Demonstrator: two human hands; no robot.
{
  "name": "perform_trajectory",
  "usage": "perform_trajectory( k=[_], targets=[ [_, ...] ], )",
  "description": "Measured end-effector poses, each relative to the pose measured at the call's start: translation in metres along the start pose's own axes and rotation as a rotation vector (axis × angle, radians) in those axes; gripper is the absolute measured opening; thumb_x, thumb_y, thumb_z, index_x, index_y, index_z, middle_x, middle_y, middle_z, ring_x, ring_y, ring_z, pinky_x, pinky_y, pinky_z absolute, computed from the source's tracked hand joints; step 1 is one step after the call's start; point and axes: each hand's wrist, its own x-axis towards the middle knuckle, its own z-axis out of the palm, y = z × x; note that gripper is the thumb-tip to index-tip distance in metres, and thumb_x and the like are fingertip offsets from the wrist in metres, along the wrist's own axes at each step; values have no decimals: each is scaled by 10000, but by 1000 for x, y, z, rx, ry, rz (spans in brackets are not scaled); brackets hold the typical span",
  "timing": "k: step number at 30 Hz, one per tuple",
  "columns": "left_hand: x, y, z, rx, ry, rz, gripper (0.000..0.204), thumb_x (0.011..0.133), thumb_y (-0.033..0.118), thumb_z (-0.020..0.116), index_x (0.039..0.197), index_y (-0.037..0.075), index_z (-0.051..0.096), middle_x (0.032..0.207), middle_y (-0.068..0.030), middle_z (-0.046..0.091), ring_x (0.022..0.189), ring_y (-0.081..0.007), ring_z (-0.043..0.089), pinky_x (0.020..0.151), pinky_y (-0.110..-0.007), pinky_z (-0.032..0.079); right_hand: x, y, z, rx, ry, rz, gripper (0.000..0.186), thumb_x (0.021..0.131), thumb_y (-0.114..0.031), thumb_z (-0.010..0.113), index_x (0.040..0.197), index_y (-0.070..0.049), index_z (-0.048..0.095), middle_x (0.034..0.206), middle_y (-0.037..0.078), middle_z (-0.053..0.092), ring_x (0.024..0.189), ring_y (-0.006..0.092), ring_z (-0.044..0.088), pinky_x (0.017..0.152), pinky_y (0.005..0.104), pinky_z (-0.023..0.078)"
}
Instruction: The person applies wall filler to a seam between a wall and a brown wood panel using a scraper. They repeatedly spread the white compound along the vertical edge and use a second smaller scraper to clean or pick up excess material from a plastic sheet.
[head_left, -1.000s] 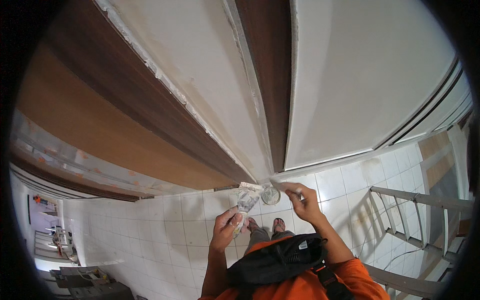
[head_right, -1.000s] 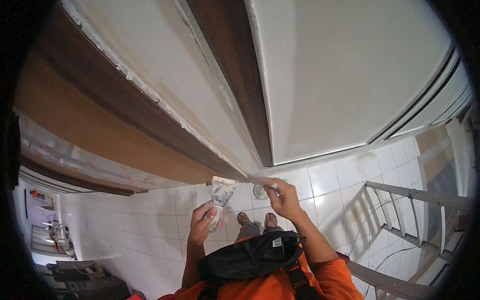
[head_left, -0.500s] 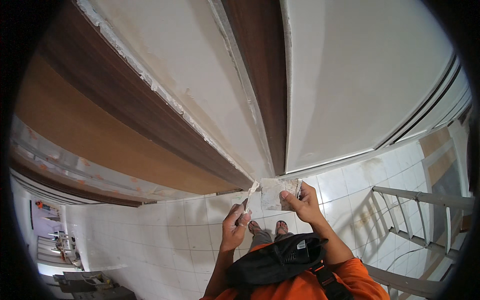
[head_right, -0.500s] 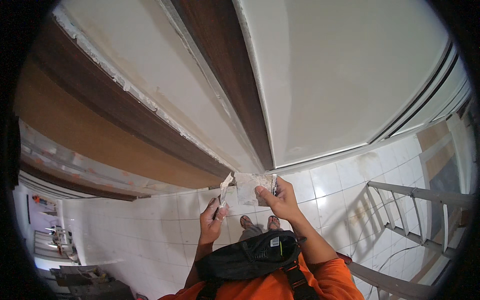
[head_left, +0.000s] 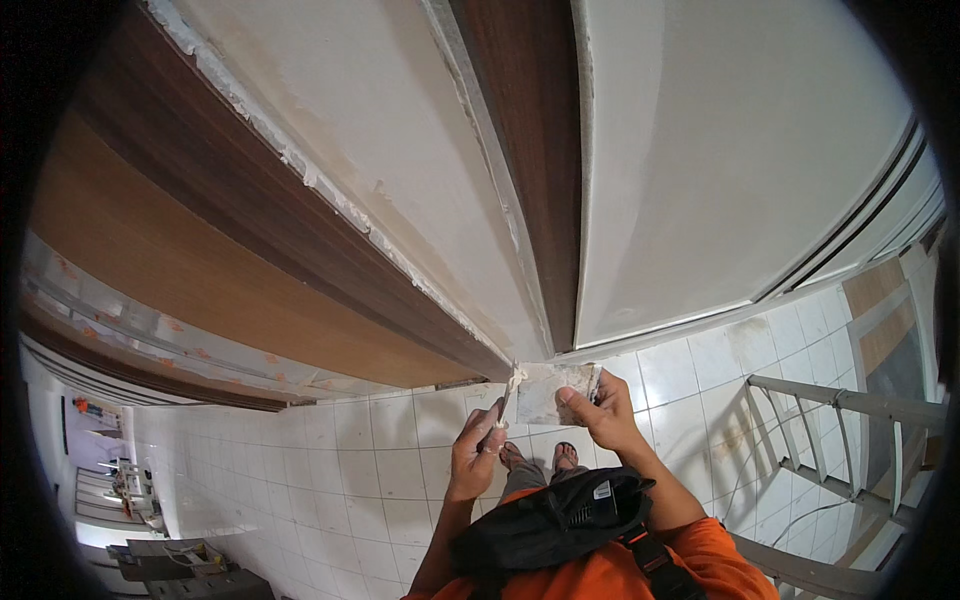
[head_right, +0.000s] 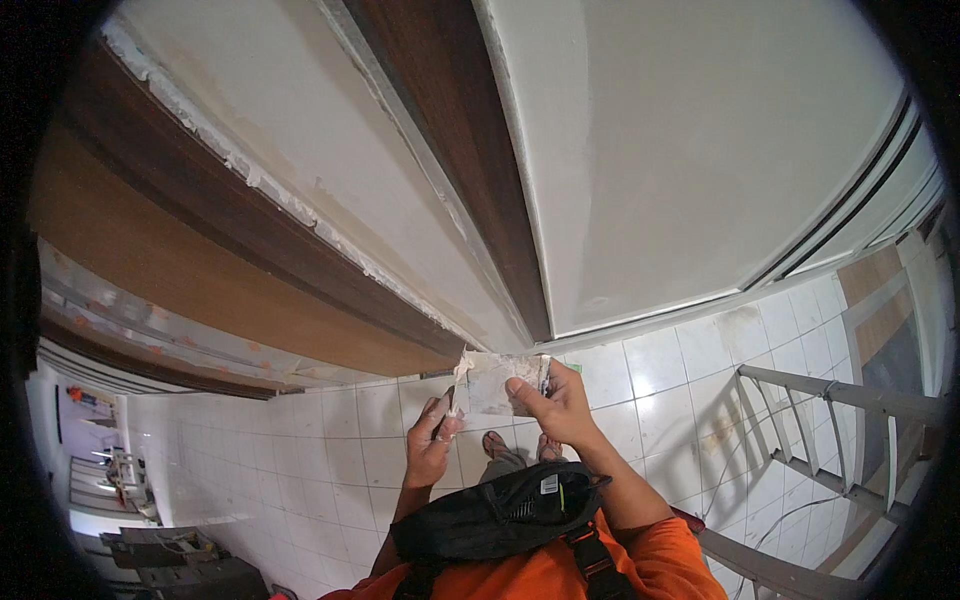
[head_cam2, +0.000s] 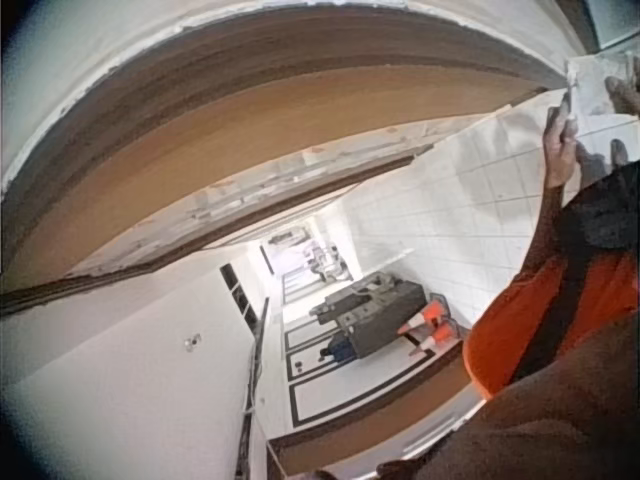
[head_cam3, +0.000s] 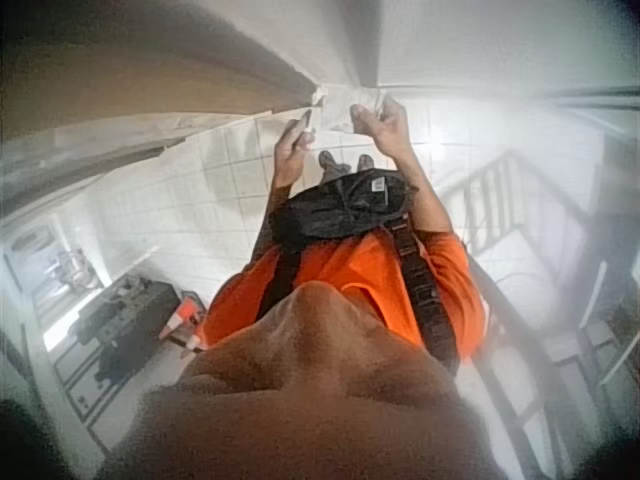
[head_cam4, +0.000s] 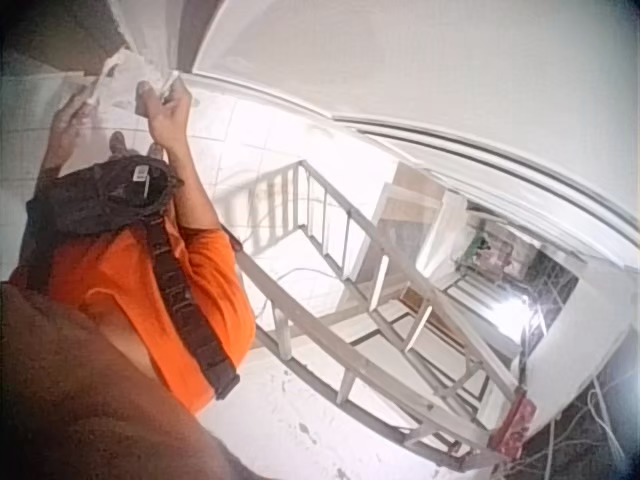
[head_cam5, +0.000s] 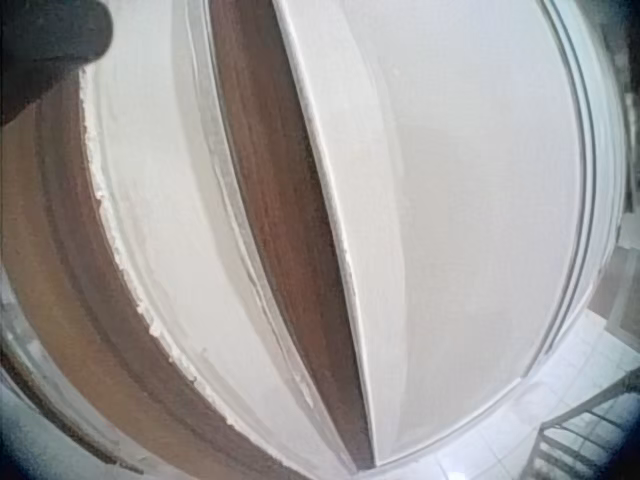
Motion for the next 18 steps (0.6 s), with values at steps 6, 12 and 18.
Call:
perform_trajectory(
  k=[6, 12, 18],
  targets=[
    [2, -6, 1, 140, -2, 63, 410, 1013, 84, 576, 1411, -13, 543, 1030, -81, 554, 853, -105, 568, 703, -254, 537, 4, 10, 2, 62, -11, -11, 227, 966, -104, 682, 1146, 31, 653, 1008, 70, 723, 877, 108, 658, 788, 280, 537],
    [10, 25, 13, 71, 22, -143, 432, 989, 88, 609, 1401, -24, 549, 996, -65, 562, 903, -123, 548, 802, -252, 474, 10, 24, -4, 62, 6, 15, 231, 963, -112, 688, 1149, 19, 650, 992, 64, 721, 840, 96, 644, 752, 259, 520],
    [9, 15, 2, 222, -5, -37, 428, 975, 72, 618, 1388, -24, 559, 993, -67, 569, 901, -131, 546, 805, -249, 457, 15, 30, -12, 123, 0, 110, 258, 941, -82, 699, 1169, 22, 642, 1004, 76, 726, 866, 122, 668, 776, 274, 536]
  ],
)
